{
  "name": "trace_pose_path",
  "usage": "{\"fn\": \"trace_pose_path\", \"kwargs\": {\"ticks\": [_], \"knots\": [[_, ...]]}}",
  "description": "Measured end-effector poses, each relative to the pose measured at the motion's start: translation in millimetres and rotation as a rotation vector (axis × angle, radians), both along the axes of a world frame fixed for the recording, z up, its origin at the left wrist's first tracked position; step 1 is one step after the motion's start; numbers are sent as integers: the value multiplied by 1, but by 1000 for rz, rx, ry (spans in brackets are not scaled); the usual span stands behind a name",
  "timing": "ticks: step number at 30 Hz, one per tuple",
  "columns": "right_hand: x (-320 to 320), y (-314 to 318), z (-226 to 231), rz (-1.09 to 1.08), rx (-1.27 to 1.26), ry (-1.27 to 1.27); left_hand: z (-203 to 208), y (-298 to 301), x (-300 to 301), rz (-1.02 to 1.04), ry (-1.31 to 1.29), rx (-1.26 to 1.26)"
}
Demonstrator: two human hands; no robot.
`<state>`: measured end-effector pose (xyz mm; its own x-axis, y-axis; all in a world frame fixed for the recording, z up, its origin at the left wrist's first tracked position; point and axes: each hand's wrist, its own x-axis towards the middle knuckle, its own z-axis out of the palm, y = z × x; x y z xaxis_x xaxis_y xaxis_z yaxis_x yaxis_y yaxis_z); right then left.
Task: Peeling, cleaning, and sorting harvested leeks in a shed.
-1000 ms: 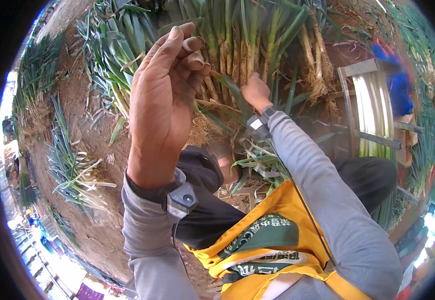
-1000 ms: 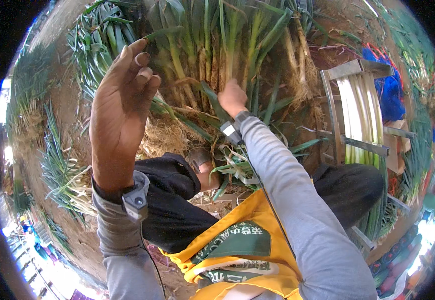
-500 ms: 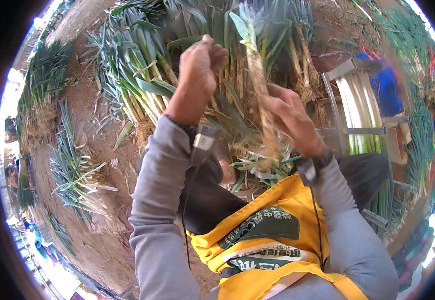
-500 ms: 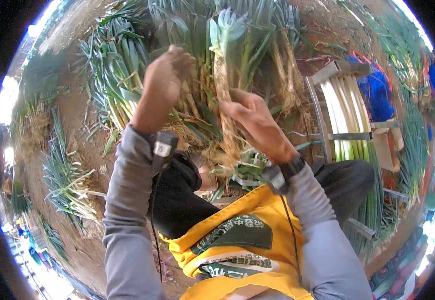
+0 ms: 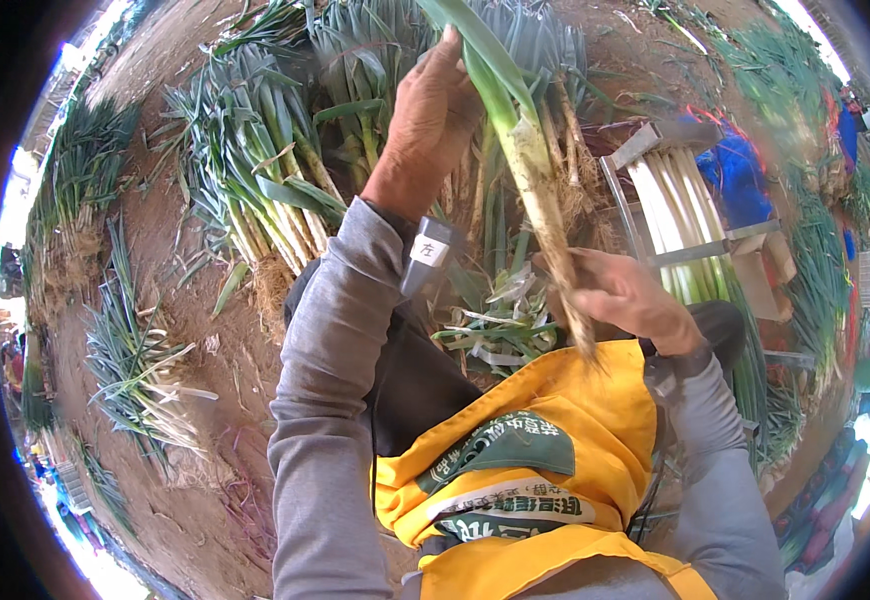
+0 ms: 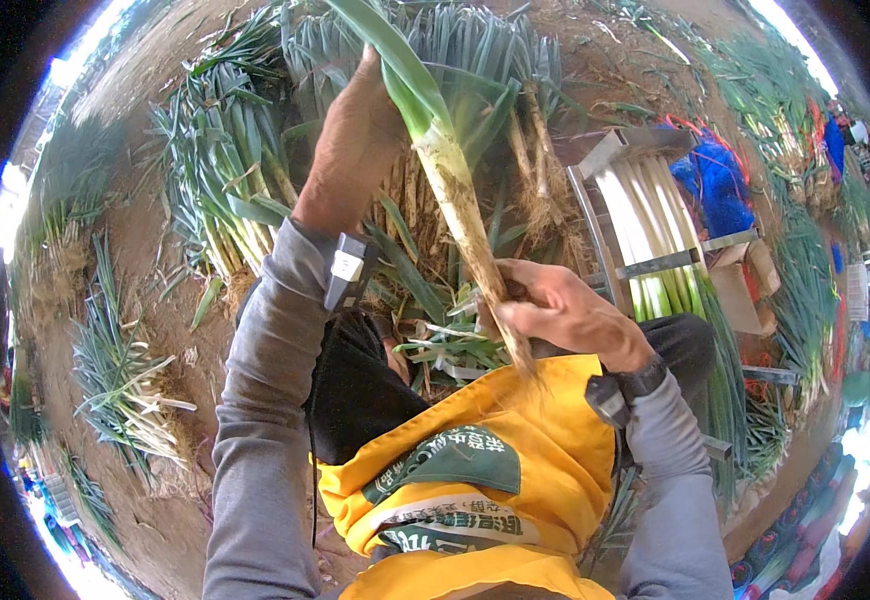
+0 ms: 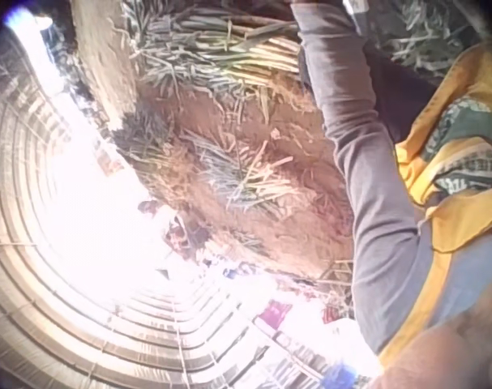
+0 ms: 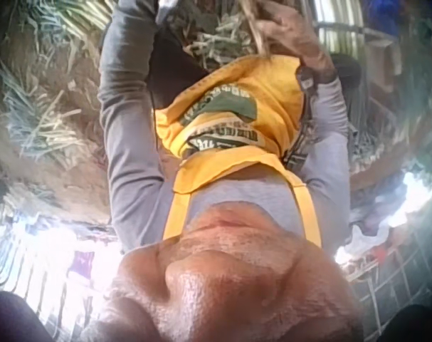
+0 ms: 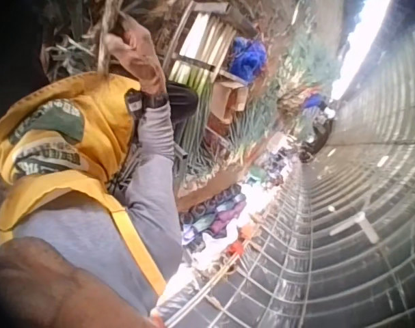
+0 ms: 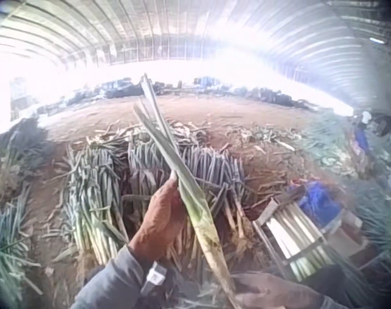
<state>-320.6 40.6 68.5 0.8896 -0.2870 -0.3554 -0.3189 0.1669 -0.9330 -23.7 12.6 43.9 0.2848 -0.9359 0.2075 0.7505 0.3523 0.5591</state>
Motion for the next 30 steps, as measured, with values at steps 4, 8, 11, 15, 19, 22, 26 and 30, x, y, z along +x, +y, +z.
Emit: {"fn": "trace_pose_path", "kwargs": {"ticks": [4, 8, 11, 15, 19, 22, 26, 30], "knots": [[32, -5, -57, -110, -603, -63, 22, 13, 4, 66, -149, 118], [113, -16, -29, -414, -664, -236, -3, 14, 34, 97, -8, -18], [151, -36, -31, -496, -642, -345, -4, 10, 50, 153, -40, 60], [157, -12, -50, -498, -670, -238, -2, 56, 92, 268, -204, 90], [100, 9, -132, -441, -329, 5, 14, 77, 100, 522, -224, 143], [-30, -12, -334, -113, -936, 221, 24, 45, 61, 505, -50, 84], [67, 15, -223, 164, -960, 479, 6, 59, 72, 518, -64, 23], [138, -48, -146, -360, -743, -392, 9, 49, 41, 402, -84, 22]]}}
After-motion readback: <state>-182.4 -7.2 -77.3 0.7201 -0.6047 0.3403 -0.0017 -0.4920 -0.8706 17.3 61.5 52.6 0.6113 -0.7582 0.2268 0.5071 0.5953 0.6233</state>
